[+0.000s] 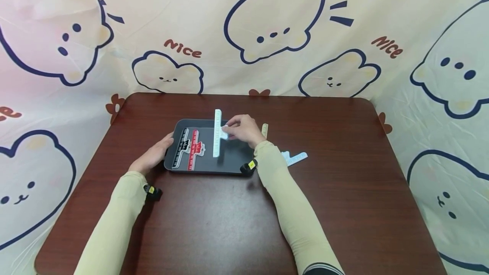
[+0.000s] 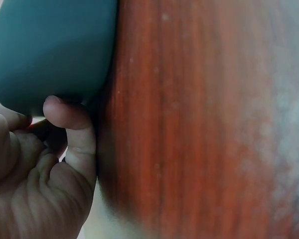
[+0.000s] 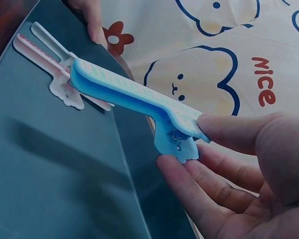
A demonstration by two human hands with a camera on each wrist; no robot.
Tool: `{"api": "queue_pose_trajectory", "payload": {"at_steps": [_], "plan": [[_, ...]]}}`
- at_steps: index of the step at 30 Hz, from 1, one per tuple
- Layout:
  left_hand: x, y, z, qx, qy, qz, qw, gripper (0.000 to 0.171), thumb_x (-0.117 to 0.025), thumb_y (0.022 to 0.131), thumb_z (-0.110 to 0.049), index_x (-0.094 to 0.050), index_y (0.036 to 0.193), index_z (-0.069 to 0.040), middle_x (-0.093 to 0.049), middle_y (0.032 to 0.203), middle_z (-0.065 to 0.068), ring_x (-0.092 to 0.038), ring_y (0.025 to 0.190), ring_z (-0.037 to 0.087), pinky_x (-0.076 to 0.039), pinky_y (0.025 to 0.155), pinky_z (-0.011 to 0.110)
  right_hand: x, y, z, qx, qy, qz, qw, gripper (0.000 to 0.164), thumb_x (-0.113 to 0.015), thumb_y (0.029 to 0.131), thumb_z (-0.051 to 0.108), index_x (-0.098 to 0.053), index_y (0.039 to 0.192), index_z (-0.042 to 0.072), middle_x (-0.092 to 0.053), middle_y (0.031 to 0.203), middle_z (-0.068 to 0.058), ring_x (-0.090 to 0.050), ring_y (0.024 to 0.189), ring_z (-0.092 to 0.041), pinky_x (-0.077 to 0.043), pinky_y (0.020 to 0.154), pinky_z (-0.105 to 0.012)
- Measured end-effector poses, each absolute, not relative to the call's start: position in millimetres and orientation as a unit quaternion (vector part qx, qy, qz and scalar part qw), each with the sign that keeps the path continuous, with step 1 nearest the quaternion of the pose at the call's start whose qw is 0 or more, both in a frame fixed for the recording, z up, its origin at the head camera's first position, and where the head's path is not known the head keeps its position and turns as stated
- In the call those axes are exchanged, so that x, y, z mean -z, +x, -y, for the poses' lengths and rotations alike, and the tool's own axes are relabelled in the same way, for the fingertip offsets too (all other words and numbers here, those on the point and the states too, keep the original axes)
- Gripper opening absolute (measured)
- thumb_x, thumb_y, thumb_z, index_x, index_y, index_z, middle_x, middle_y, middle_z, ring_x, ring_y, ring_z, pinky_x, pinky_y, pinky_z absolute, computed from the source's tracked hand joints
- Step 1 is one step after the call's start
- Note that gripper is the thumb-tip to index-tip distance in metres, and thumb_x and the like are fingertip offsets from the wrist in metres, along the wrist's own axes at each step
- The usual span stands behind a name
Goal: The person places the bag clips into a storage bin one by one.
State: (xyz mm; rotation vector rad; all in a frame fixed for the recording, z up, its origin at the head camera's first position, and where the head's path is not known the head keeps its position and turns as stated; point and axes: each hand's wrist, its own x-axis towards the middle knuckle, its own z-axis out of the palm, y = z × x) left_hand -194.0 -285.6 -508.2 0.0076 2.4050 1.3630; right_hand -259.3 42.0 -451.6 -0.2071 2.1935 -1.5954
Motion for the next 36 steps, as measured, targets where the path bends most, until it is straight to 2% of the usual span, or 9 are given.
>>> {"api": "queue_pose_trajectory", "payload": {"at_steps": [8,16,26,36], "plan": [[506.8,-193.3,284.8,-0.48,-0.003,-0.856,0.192,0.058,-0.022,0.115,-0.036,-0.006,0.168,-0.02,-0.005,0.176,0.006,0.0,0.162,0.03,-0.004,0.129,0.06,460.3,-260.4,-33.8,0.552,-0.067,-0.801,0.221,0.025,-0.078,0.094,0.017,-0.073,0.113,0.001,-0.076,0.103,-0.016,-0.077,0.094,-0.034,-0.061,0.091,-0.045],[508.5,-193.6,285.0,-0.48,-0.007,-0.855,0.194,0.058,-0.021,0.115,-0.035,-0.006,0.168,-0.021,-0.004,0.176,0.006,0.001,0.162,0.031,-0.004,0.128,0.062,465.7,-259.1,-26.7,0.542,-0.059,-0.808,0.222,0.025,-0.079,0.094,0.018,-0.074,0.113,0.001,-0.075,0.102,-0.016,-0.076,0.083,-0.022,-0.062,0.088,-0.043],[509.2,-195.2,286.0,-0.48,-0.014,-0.855,0.196,0.057,-0.02,0.115,-0.035,-0.005,0.168,-0.021,-0.003,0.176,0.005,0.001,0.162,0.031,-0.004,0.128,0.061,469.6,-257.9,-20.8,0.552,-0.062,-0.797,0.236,0.025,-0.075,0.096,0.012,-0.072,0.115,-0.004,-0.071,0.104,-0.017,-0.075,0.083,-0.022,-0.063,0.086,-0.041],[509.6,-195.3,284.9,-0.482,-0.009,-0.855,0.192,0.059,-0.021,0.114,-0.037,-0.007,0.168,-0.02,-0.005,0.176,0.005,0.0,0.162,0.03,-0.005,0.129,0.06,475.7,-258.6,-15.2,0.532,-0.052,-0.81,0.242,0.025,-0.078,0.094,0.016,-0.075,0.113,0.0,-0.069,0.104,-0.015,-0.074,0.08,-0.019,-0.063,0.082,-0.036]]}}
